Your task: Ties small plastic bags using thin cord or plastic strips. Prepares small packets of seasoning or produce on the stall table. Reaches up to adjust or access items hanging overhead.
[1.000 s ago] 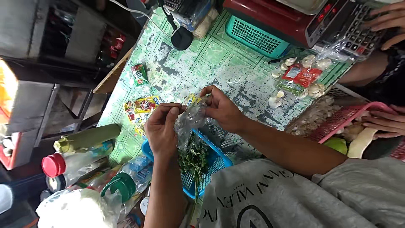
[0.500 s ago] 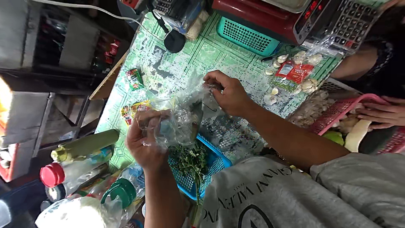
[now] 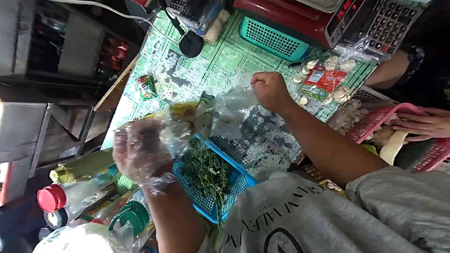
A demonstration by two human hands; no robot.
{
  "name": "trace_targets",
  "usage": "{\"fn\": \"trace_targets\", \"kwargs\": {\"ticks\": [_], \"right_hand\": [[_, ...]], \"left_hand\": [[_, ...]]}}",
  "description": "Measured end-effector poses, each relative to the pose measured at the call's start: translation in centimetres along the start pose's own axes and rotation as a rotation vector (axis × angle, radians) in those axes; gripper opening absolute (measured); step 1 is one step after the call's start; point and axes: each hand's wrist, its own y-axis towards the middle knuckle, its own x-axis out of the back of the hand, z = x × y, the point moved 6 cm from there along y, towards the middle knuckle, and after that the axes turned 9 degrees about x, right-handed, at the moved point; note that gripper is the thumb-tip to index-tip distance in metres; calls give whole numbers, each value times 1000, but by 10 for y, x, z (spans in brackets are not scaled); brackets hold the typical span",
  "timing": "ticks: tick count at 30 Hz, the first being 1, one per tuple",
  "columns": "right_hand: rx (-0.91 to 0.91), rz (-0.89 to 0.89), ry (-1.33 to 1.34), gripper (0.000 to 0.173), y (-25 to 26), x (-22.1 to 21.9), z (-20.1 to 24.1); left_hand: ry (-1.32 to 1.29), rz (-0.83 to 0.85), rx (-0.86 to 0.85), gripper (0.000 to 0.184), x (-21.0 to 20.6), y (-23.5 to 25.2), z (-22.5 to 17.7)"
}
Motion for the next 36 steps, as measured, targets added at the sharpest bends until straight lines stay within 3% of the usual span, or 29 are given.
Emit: {"fn": "trace_targets", "kwargs": {"ticks": [2, 5, 8, 11, 12, 19, 21, 23, 25, 27, 29, 33, 36], "right_hand": [[-117, -78, 166, 28, 0, 17, -26], [-180, -172, 422, 26, -8, 28, -49], [-184, -99, 362, 15, -6, 35, -46], [-106, 4, 231, 5, -2, 35, -29], [-93, 36, 211, 11, 0, 37, -25], [268, -36, 142, 13, 15, 31, 59], [381, 86, 220, 17, 14, 11, 89], [489, 275, 274, 33, 9, -25, 116], [549, 390, 353, 26, 1, -61, 120], [509, 387, 391, 21, -3, -79, 106], [428, 349, 377, 26, -2, -82, 89], [255, 201, 476, 31, -6, -75, 63], [208, 141, 522, 30, -6, -79, 56]], "left_hand": [[54, -89, 36, 24, 4, 7, -8], [40, 98, 54, 25, -1, 8, 4], [141, 201, -1, 19, -8, 8, 22], [334, 270, -205, 14, -21, -11, 6], [389, 293, -273, 14, -26, -15, -3], [453, 328, -277, 14, -42, -20, -19], [394, 344, -266, 14, -50, -19, -23], [343, 376, -257, 14, -58, -16, -25], [249, 434, -213, 16, -60, -9, -20], [230, 519, -125, 20, -51, 10, 0], [438, 548, -14, 26, -17, 53, 39], [1040, 187, 204, 27, 97, 158, 147], [1336, 155, 263, 36, 124, 195, 199]]}}
